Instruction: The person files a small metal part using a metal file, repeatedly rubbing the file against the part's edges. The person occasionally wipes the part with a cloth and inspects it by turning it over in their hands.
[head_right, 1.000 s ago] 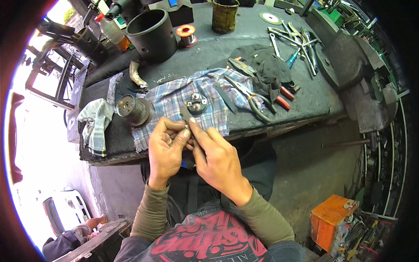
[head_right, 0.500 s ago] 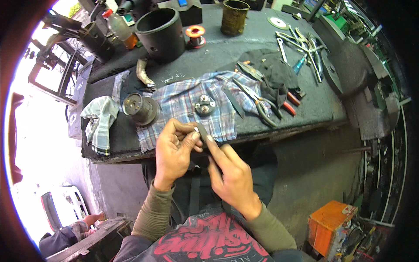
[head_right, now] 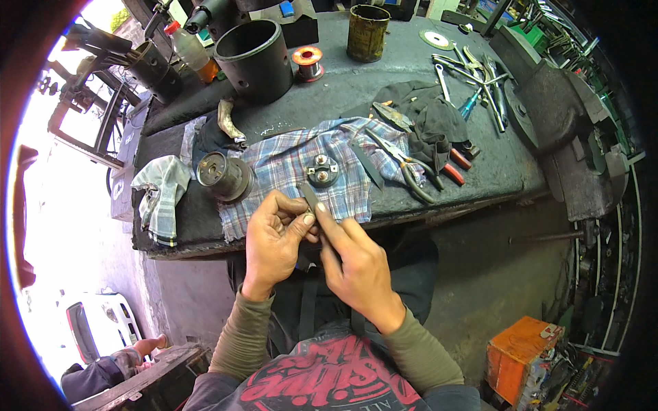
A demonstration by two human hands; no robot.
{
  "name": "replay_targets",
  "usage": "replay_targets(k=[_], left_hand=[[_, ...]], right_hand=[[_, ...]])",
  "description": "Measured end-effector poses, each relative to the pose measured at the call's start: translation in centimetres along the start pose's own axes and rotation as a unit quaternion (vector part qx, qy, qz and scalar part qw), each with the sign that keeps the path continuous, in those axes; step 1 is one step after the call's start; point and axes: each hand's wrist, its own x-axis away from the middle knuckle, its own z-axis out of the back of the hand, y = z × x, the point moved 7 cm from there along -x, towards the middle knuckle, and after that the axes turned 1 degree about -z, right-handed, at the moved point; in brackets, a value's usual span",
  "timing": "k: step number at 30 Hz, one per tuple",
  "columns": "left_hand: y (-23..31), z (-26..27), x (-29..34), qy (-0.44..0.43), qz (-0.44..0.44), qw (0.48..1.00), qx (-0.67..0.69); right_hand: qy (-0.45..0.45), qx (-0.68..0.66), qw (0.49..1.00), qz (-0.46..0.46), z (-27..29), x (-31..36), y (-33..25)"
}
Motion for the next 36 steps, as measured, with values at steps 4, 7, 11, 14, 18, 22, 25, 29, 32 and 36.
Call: replay_targets(k=[4, 7, 11, 14, 18, 22, 25, 29, 32, 36], left_hand=[[0.4, -0.3, 0.0, 0.007, -0.009, 1.000, 0.006], [0.0, -0.4, 0.1, -0.002, 0.002, 1.000, 0.006], [0.0, -0.2, 0.2, 0.003, -0.008, 1.000, 0.000], [0.1, -0.3, 0.2, 0.013, -0.008, 1.000, 0.021], [0.0, -0.2, 0.1, 0.010, 0.001, 1.000, 0.013], [0.1, -0.1, 0.1, 0.007, -0.003, 1.000, 0.009], [0.2, -0.2, 0.2, 0.014, 0.016, 1.000, 0.001], [0.0, -0.1, 0.2, 0.004, -0.013, 1.000, 0.001], [-0.1, -0.1, 0.2, 0.005, -0.003, 1.000, 0.009], [-0.2, -0.3, 0.5, 0.002, -0.015, 1.000, -0.003]], right_hand=[[-0.016, 0.011, 1.000, -0.016, 1.2, 2.6, -0.1], [0.008, 0.015, 1.000, 0.015, 0.2, -0.4, 0.0], [0.009, 0.022, 1.000, 0.020, 0.1, 0.6, 0.3], [-0.030, 0.039, 0.998, -0.042, 1.9, 5.2, 0.8], [0.036, 0.001, 0.999, -0.028, 3.3, 4.6, -0.1], [0.006, -0.008, 1.000, -0.004, 2.2, 2.0, -0.9], [-0.017, 0.012, 1.000, -0.014, 0.9, 1.2, -0.1], [0.015, -0.005, 0.999, 0.037, -0.3, -1.9, 0.1], [-0.009, 0.006, 1.000, 0.017, 0.1, -0.8, 0.1], [-0.017, -0.001, 1.000, -0.006, 1.0, 2.4, 0.2]])
